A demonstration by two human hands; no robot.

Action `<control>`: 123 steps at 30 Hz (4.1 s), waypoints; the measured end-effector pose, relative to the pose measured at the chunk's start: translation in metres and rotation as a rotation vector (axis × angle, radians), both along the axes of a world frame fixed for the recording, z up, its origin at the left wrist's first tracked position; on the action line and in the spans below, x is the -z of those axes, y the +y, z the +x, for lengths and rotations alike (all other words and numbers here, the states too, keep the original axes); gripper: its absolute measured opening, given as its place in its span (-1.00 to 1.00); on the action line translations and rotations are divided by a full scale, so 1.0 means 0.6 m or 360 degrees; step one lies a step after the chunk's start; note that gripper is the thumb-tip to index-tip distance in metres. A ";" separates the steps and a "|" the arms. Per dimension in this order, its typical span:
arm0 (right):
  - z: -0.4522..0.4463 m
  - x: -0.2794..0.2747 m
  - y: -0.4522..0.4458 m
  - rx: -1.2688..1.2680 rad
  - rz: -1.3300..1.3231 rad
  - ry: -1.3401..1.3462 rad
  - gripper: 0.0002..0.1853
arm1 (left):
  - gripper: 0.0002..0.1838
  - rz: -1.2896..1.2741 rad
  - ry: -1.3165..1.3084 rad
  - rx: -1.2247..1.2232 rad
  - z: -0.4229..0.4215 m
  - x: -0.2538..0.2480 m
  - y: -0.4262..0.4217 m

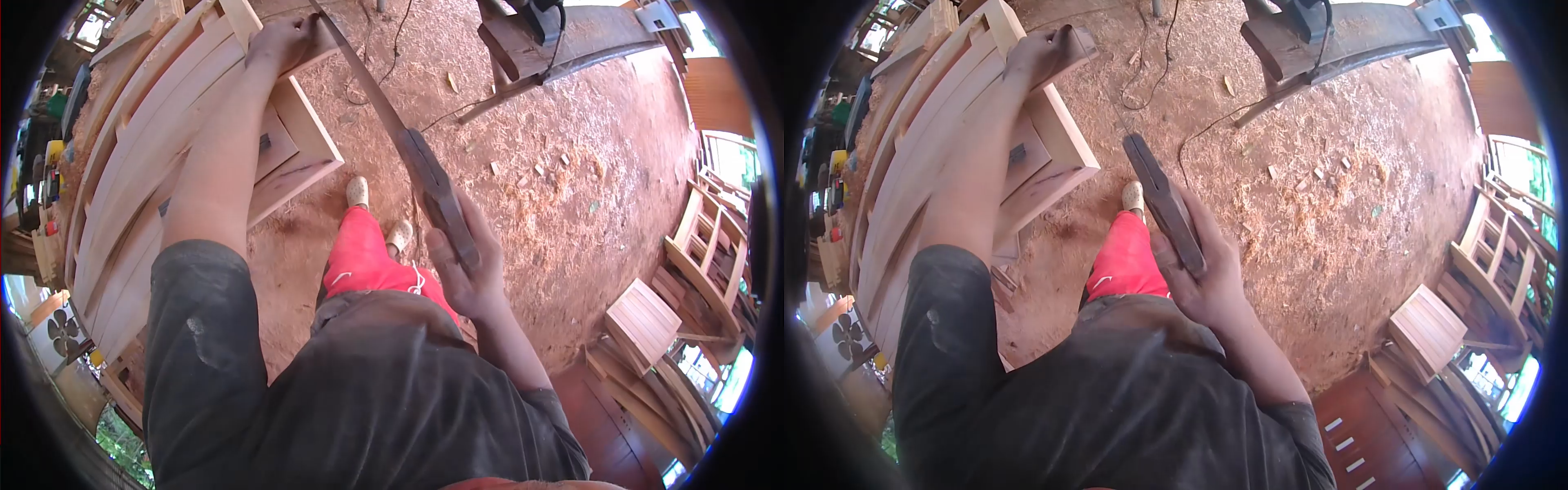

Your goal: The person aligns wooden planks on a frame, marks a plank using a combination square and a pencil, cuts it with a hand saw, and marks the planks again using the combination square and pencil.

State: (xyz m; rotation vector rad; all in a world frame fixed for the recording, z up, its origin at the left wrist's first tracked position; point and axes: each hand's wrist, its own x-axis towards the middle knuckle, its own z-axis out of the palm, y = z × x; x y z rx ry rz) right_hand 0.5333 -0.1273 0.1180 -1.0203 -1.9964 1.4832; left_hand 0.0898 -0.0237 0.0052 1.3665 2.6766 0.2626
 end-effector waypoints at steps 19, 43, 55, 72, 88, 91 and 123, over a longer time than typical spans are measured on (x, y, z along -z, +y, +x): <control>-0.133 0.005 0.079 0.0033 -0.0027 0.0086 -0.45 | -0.26 0.0061 -0.0047 0.0018 0.004 -0.004 -0.004; -0.018 -0.043 0.010 0.0073 -0.0226 -0.0076 -0.41 | -0.25 0.0008 -0.0051 0.0002 -0.008 0.009 0.002; -0.315 0.053 0.194 -0.0037 -0.0081 -0.0029 -0.54 | -0.26 -0.0090 -0.0191 -0.0042 0.014 -0.020 -0.003; -0.269 0.069 0.161 -0.0041 -0.0044 0.0074 -0.54 | -0.26 -0.0116 -0.0243 -0.0027 0.036 -0.031 -0.005; -0.254 0.047 0.170 -0.0058 0.0005 0.0085 -0.64 | -0.32 -0.0039 -0.0189 -0.0019 0.016 -0.030 -0.003; -0.111 0.043 0.081 -0.0018 -0.0092 0.0167 -0.54 | -0.35 -0.0001 -0.0128 0.0002 0.006 -0.012 -0.002; -0.183 0.075 0.121 -0.0061 0.0046 0.0267 -0.49 | -0.31 -0.0105 -0.0207 -0.0058 0.019 -0.020 0.005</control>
